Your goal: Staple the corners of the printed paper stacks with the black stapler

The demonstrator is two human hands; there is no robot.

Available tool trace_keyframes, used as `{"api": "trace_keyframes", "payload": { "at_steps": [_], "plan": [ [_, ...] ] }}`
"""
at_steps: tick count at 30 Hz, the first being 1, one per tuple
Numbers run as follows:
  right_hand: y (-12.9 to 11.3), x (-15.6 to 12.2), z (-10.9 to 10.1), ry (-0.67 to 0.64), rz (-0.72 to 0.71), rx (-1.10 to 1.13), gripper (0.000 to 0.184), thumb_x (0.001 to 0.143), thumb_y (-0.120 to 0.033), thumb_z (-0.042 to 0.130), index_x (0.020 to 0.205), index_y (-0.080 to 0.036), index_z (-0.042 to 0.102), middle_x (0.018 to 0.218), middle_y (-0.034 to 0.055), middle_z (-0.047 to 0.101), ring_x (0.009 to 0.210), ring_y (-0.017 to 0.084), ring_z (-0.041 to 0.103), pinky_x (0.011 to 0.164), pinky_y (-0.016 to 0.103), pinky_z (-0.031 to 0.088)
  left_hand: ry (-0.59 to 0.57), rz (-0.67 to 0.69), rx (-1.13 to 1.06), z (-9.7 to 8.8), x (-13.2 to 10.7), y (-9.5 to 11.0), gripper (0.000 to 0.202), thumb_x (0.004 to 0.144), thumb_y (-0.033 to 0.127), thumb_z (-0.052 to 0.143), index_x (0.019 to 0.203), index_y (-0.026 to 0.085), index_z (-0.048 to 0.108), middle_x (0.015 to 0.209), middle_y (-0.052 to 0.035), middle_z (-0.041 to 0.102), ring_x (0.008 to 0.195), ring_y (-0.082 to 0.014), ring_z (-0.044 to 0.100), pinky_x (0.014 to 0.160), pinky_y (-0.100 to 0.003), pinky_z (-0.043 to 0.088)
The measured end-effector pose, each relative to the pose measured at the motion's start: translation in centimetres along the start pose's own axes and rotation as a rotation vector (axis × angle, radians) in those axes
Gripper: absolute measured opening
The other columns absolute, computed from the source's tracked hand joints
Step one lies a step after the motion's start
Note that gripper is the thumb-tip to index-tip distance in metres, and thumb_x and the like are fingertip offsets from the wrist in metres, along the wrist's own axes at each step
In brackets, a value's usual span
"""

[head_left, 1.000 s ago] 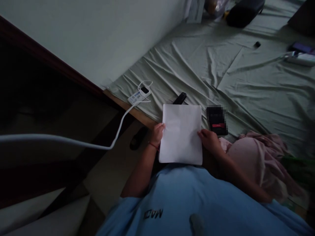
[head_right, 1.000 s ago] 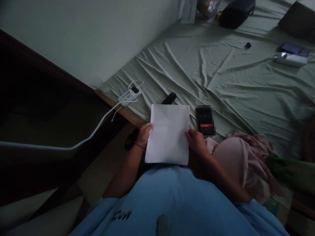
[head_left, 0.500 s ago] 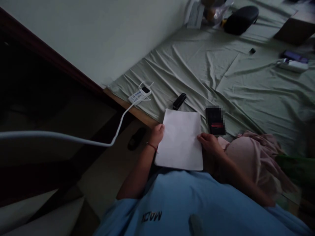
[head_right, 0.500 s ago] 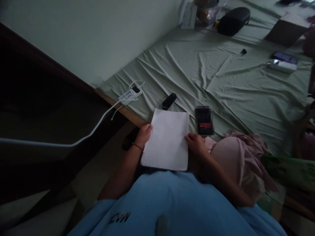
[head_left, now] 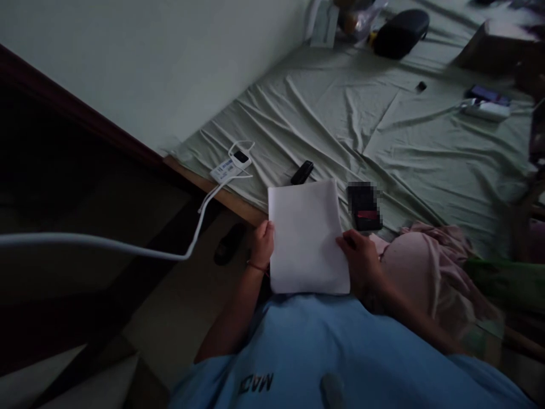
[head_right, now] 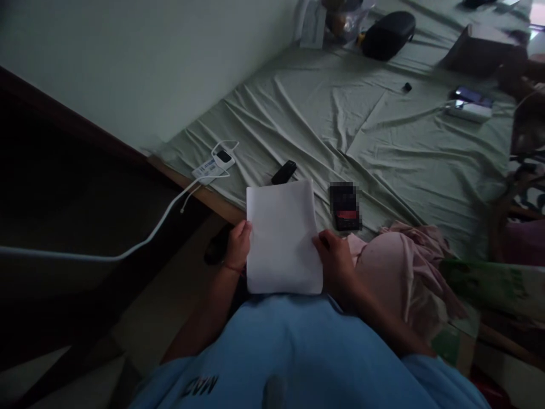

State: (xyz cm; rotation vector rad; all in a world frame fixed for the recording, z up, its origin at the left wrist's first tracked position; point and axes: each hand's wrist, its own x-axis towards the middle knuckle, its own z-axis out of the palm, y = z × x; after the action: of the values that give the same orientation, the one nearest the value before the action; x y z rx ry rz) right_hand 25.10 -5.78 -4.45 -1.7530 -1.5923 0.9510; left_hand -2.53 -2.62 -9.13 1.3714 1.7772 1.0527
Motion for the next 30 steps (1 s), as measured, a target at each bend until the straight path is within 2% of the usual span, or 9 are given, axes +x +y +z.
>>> {"api": "trace_keyframes", "payload": {
  "at_steps": [3,6,10,14,19,23,27,28,30],
  "plan": [
    [-0.7,0.8,-0.7,0.063,-0.026,-0.036,0.026,0.087,-0.044,0.056,0.079,-0.020,0.064,0.070,0.0021,0.067,0.063,0.015,0.056,0.060,0.026,0.038,0.040,0.017,-0.022,0.1,-0.4,-0.3,0.040,0.096,0.051,0.043,0.074,0.018,0.051,0.067,0.0003,0.048,0.065,-0.0141,0.044,0.061,-0.026,0.033],
    [-0.6,1.9,-1.2,0.125,-0.052,-0.098,0.026,0.085,-0.044,0.057,0.083,-0.020,0.066,0.074,0.0035,0.069,0.065,0.016,0.059,0.063,0.027,0.040,0.020,0.052,-0.011,0.3,-0.3,-0.2,0.040,0.096,0.051,0.043,0.081,0.017,0.057,0.073,-0.0018,0.056,0.071,-0.0159,0.051,0.067,-0.027,0.038],
    [0.1,2.8,-1.5,0.180,-0.147,-0.197,0.025,0.089,-0.041,0.055,0.085,-0.020,0.068,0.079,0.0049,0.070,0.071,0.018,0.062,0.068,0.028,0.041,-0.024,0.111,0.142,0.6,0.0,0.7,0.034,0.096,0.043,0.044,0.079,0.017,0.057,0.075,-0.0038,0.060,0.073,-0.0168,0.054,0.070,-0.028,0.039],
    [0.5,3.1,-1.1,0.238,-0.243,-0.283,0.025,0.091,-0.038,0.053,0.082,-0.020,0.068,0.084,0.0070,0.069,0.080,0.020,0.063,0.073,0.030,0.042,-0.036,0.058,0.246,0.8,0.1,1.5,0.027,0.094,0.031,0.047,0.072,0.017,0.052,0.068,-0.0021,0.058,0.065,-0.0148,0.052,0.065,-0.027,0.035],
    [0.1,3.7,-0.4,0.203,-0.205,-0.297,0.021,0.092,-0.035,0.054,0.097,-0.020,0.068,0.081,0.0049,0.070,0.075,0.020,0.062,0.072,0.030,0.041,0.009,0.056,0.275,1.0,-0.1,1.5,0.030,0.094,0.029,0.047,0.066,0.018,0.048,0.063,-0.0010,0.053,0.061,-0.0133,0.047,0.063,-0.027,0.033],
    [-0.9,4.4,-0.5,0.191,-0.200,-0.389,0.018,0.092,-0.033,0.054,0.084,-0.021,0.065,0.080,0.0060,0.069,0.075,0.021,0.060,0.069,0.031,0.040,0.075,0.083,0.237,1.1,-0.3,1.7,0.032,0.094,0.031,0.045,0.064,0.018,0.046,0.060,-0.0009,0.050,0.059,-0.0131,0.045,0.061,-0.027,0.031],
    [-2.3,4.7,-1.3,0.269,-0.313,-0.385,0.015,0.091,-0.029,0.054,0.083,-0.021,0.064,0.100,0.0110,0.068,0.093,0.025,0.059,0.080,0.035,0.043,0.137,0.125,0.206,1.3,-0.1,2.0,0.033,0.096,0.034,0.044,0.066,0.019,0.045,0.059,-0.0011,0.049,0.058,-0.0134,0.044,0.060,-0.028,0.031],
    [-2.7,4.7,-1.5,0.263,-0.307,-0.343,0.014,0.090,-0.029,0.054,0.084,-0.021,0.063,0.101,0.0109,0.067,0.091,0.024,0.060,0.080,0.034,0.044,0.139,0.126,0.206,1.3,0.0,2.0,0.033,0.096,0.034,0.044,0.066,0.019,0.046,0.059,-0.0011,0.050,0.058,-0.0135,0.044,0.060,-0.028,0.031],
    [-3.8,4.4,-1.8,0.181,-0.248,-0.231,0.014,0.090,-0.033,0.056,0.083,-0.021,0.061,0.091,0.0075,0.067,0.078,0.020,0.062,0.071,0.031,0.044,0.127,0.104,0.222,1.5,0.3,1.9,0.032,0.095,0.032,0.045,0.066,0.019,0.047,0.059,-0.0010,0.049,0.058,-0.0139,0.046,0.061,-0.029,0.031]
  ]
}}
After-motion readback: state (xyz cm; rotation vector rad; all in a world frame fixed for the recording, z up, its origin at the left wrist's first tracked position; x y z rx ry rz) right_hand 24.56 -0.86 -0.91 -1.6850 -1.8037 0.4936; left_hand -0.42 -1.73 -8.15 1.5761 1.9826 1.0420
